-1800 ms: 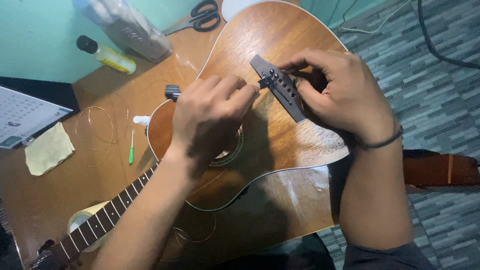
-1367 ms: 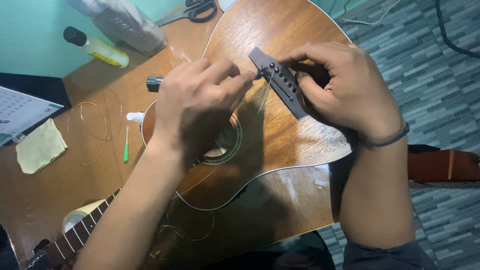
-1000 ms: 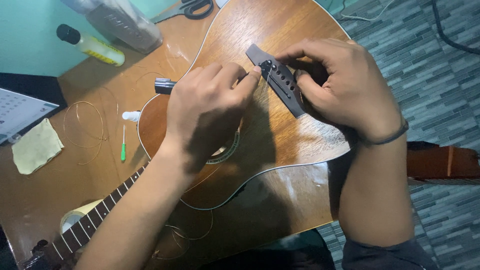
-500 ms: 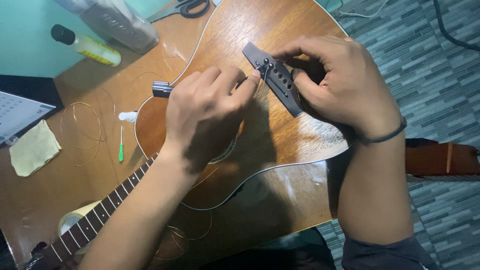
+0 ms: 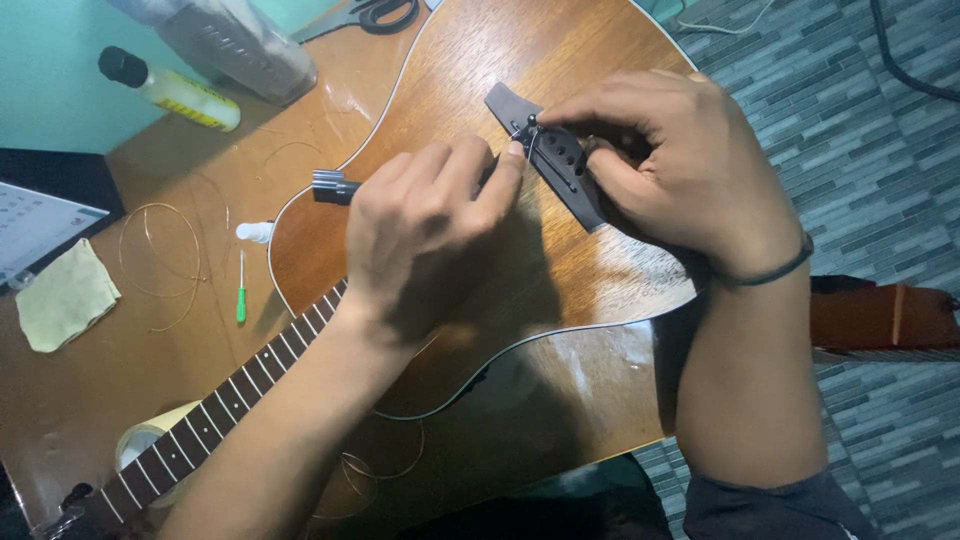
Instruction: The person threads a guitar string through the bridge of an acoustic guitar and secures it. They then move to the headstock, thread the string through the tuning peg, and wind it to secure the string in place.
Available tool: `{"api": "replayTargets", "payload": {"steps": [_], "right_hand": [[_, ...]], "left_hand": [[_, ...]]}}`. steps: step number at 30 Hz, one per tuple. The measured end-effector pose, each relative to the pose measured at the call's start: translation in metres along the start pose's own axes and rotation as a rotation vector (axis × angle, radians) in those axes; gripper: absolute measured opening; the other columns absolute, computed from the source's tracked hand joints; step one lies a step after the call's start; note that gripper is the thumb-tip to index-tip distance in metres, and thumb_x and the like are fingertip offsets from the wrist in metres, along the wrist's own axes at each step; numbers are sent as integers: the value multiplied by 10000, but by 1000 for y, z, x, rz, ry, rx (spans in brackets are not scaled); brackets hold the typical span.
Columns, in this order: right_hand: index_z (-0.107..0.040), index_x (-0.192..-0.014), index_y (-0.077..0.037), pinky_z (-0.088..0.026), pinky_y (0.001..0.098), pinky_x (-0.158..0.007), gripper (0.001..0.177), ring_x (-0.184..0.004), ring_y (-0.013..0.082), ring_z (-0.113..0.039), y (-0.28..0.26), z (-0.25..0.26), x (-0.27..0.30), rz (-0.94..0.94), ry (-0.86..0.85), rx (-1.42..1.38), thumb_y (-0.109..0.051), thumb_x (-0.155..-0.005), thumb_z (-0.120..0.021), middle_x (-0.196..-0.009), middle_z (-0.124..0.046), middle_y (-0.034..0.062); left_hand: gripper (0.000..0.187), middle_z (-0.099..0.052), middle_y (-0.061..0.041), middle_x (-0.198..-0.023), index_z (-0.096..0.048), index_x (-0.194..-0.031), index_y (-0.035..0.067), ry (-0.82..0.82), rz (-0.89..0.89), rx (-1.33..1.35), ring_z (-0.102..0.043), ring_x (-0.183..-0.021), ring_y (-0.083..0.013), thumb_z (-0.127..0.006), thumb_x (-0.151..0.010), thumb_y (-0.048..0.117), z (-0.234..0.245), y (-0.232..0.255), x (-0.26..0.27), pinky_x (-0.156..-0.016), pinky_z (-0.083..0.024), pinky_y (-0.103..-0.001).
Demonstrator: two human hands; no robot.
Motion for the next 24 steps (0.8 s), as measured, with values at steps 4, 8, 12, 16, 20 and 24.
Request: {"api": "replayTargets", "payload": {"steps": [4,8,12,16,20,24], "right_hand": [[-811,-1184,-79,-507,377,-819,457,-989,275,-694,2,-4,1,46,12,9,66,-854,-530,-1125,-752,111],[-822,-1189,-154,-452,406,-895,388,-1103,260,-683,2,-7,5,76,32,98,31,-965,-565,-1192,-738,74],[-830,-1191,-253,-403,415,-873,356,-1112,235,-675,6,-12,9,52,63,182,-21,-1037,-608,-1198,-733,32],[-832,-1202,-248,-410,427,-852,316,-1099,247,-674,4,-12,8,83,59,215,-55,-1053,-631,-1189,-728,35],[-835,-1190,-246,-400,430,-872,329,-1097,240,-678,5,-14,9,65,62,227,-52,-1027,-625,-1209,-729,31],[-841,-1178,-239,-410,433,-856,354,-1112,230,-675,4,-13,9,66,61,239,-47,-994,-608,-1198,-730,24]], "left_hand": [[186,-489,22,-755,-632,-901,167,1,-29,-30,-518,-630,-163,-679,-1070,105,-3,2,1,-548,-397,-307],[166,-499,20,-776,-598,-886,177,-50,-24,-41,-540,-650,-153,-636,-1014,78,-8,6,2,-523,-412,-305],[191,-515,-6,-799,-543,-840,174,-55,12,-34,-554,-672,-170,-593,-962,36,-9,14,0,-533,-438,-302],[199,-522,19,-793,-568,-855,194,-45,58,-43,-568,-668,-143,-602,-1011,75,-11,21,1,-512,-455,-299],[195,-530,-14,-800,-568,-844,178,-35,103,-10,-560,-675,-177,-623,-974,43,-11,25,2,-556,-461,-309],[273,-518,5,-781,-530,-803,194,-14,97,-48,-540,-652,-158,-622,-987,15,-12,26,3,-549,-452,-296]]}}
Point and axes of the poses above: each hand's wrist, its own x-axis away from the middle knuckle, its own z-axis out of the back of the hand, y = z × x, the point moved 4 cm from there along -x, towards the middle knuckle
